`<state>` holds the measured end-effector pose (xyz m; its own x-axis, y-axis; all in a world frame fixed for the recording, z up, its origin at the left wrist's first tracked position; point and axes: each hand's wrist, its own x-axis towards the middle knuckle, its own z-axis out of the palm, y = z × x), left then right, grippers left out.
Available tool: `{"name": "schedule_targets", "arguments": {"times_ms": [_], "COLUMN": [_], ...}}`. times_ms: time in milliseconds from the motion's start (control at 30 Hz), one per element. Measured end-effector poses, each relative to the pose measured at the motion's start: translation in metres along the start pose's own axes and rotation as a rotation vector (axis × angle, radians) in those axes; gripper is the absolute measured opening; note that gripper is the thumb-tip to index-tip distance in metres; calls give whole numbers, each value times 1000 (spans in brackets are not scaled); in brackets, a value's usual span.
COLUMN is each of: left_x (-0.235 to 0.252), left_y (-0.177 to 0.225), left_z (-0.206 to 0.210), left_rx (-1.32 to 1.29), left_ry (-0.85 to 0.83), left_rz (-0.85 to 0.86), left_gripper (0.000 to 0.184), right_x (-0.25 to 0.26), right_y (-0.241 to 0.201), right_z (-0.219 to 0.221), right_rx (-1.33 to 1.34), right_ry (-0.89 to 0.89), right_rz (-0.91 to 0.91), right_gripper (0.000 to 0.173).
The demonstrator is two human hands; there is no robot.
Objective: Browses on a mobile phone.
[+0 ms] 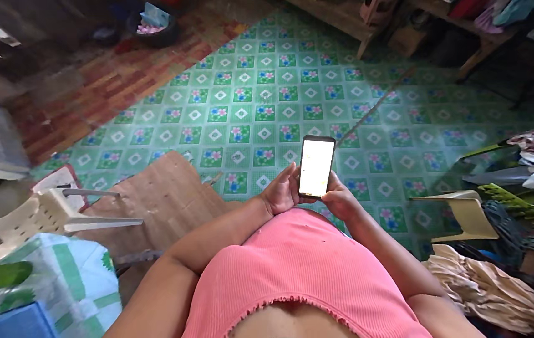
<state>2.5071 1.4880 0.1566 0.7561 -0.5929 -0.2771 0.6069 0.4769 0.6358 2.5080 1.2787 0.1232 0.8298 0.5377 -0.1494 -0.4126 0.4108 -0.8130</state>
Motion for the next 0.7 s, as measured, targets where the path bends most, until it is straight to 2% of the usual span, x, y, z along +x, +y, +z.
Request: {"name": "schedule_targets", "arguments": {"times_ms": [133,367,600,700], "left_x": [0,0,-1,-1], "left_y": [-1,-1,-1,-2], "left_z": [-3,-1,0,-1], "left_rx": [-10,2,-2,6], "left_ry": [-9,18,19,32], "left_rz": [-1,4,6,10], "left_gripper": [66,64,62,63], "right_x": [0,1,3,3], "right_y": [-1,-2,-4,-5], "right_z": [3,3,9,11], "right_rx": [7,-5,-10,-29], "right_ry": [48,50,123,147], "right_rz": [25,34,53,69], "right_gripper": [73,75,56,55]}}
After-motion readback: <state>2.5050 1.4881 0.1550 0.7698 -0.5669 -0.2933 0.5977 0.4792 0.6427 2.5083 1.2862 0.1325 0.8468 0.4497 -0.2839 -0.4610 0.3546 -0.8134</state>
